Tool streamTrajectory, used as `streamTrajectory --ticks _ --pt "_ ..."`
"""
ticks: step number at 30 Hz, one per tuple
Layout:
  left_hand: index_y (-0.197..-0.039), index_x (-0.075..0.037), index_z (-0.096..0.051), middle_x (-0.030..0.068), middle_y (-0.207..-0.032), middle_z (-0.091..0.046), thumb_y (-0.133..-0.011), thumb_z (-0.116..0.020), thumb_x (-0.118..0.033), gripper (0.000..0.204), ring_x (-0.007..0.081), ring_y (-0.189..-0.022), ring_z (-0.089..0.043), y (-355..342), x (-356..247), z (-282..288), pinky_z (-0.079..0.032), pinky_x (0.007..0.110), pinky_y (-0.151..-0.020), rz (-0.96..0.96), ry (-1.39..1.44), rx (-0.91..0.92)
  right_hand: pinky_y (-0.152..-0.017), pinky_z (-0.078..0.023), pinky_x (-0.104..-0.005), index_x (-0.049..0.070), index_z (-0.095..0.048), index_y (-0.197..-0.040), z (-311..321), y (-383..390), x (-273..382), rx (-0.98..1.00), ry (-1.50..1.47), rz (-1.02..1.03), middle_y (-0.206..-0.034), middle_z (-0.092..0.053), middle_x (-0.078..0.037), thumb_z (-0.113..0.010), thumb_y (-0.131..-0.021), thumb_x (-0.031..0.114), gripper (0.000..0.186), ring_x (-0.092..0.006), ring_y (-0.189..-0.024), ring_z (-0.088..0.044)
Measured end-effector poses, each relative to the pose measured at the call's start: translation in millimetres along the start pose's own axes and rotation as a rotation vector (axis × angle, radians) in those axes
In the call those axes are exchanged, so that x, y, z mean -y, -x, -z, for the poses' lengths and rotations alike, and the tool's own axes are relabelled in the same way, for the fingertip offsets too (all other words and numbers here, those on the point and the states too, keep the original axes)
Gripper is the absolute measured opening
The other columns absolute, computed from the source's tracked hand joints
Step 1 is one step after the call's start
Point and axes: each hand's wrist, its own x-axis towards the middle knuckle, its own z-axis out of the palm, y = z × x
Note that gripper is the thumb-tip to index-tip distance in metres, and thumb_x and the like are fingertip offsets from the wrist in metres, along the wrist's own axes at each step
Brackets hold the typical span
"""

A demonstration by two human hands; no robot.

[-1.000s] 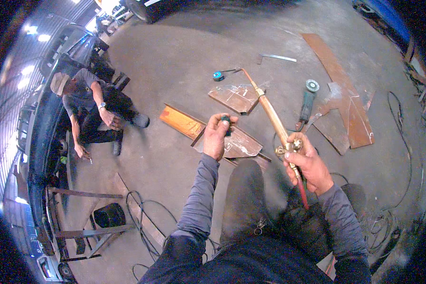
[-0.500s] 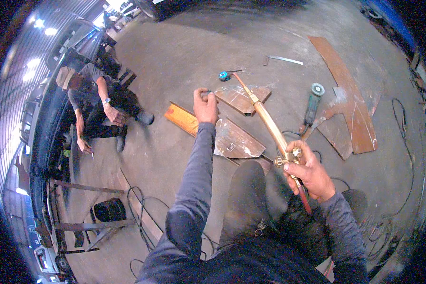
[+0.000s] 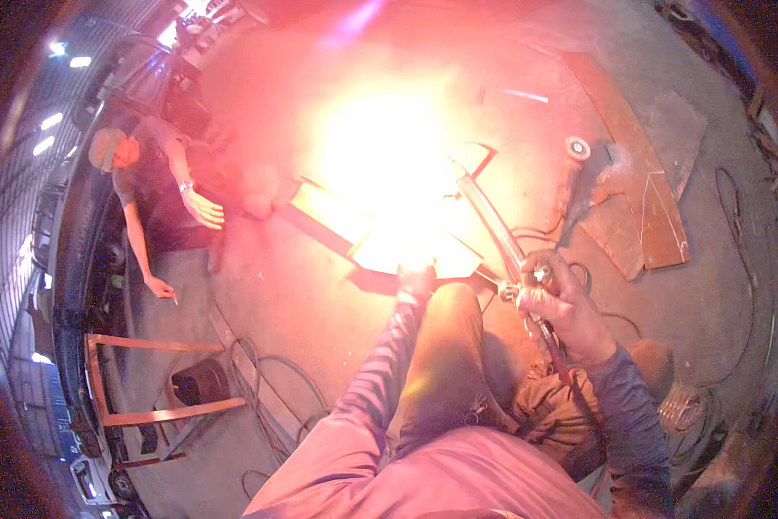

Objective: The person picks up a metal sheet and positions it on the floor. They ignite a handheld torch and apply the flame to the metal sheet, cutting along a marked line while sparks are visible. The person adjusts the torch and continues cutting the metal piece.

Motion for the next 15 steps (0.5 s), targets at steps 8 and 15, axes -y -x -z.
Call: streamTrajectory --ticks 8,15 --pt "-0.121 -0.002 -0.049 0.0044 -0.102 -0.056 -0.088 -0.054 0.001 0.033 0.0141 -0.094 -0.056 139 -25 -6 -0.048 0.029 -0.088 0.435 0.640 0.778 -0.040 -0.043 -0.0216 0.015 -0.051 -0.127 14 -17 -11 -0.218 0.223 0.002 -0.080 -0.060 -0.004 -0.054 -0.103 0.035 0.032 -0.0088 -0.051 -0.056" --pt "-0.136 -0.007 -0.046 0.0046 -0.101 -0.055 -0.095 -0.061 -0.008 0.043 0.0094 -0.091 -0.056 71 -150 -14 -0.050 0.026 -0.077 0.102 0.760 0.594 -0.042 -0.042 -0.0234 0.017 -0.053 -0.120 26 -21 -8 -0.371 -0.038 0.092 -0.076 -0.059 -0.002 -0.052 -0.103 0.046 0.033 -0.0086 -0.052 -0.053"
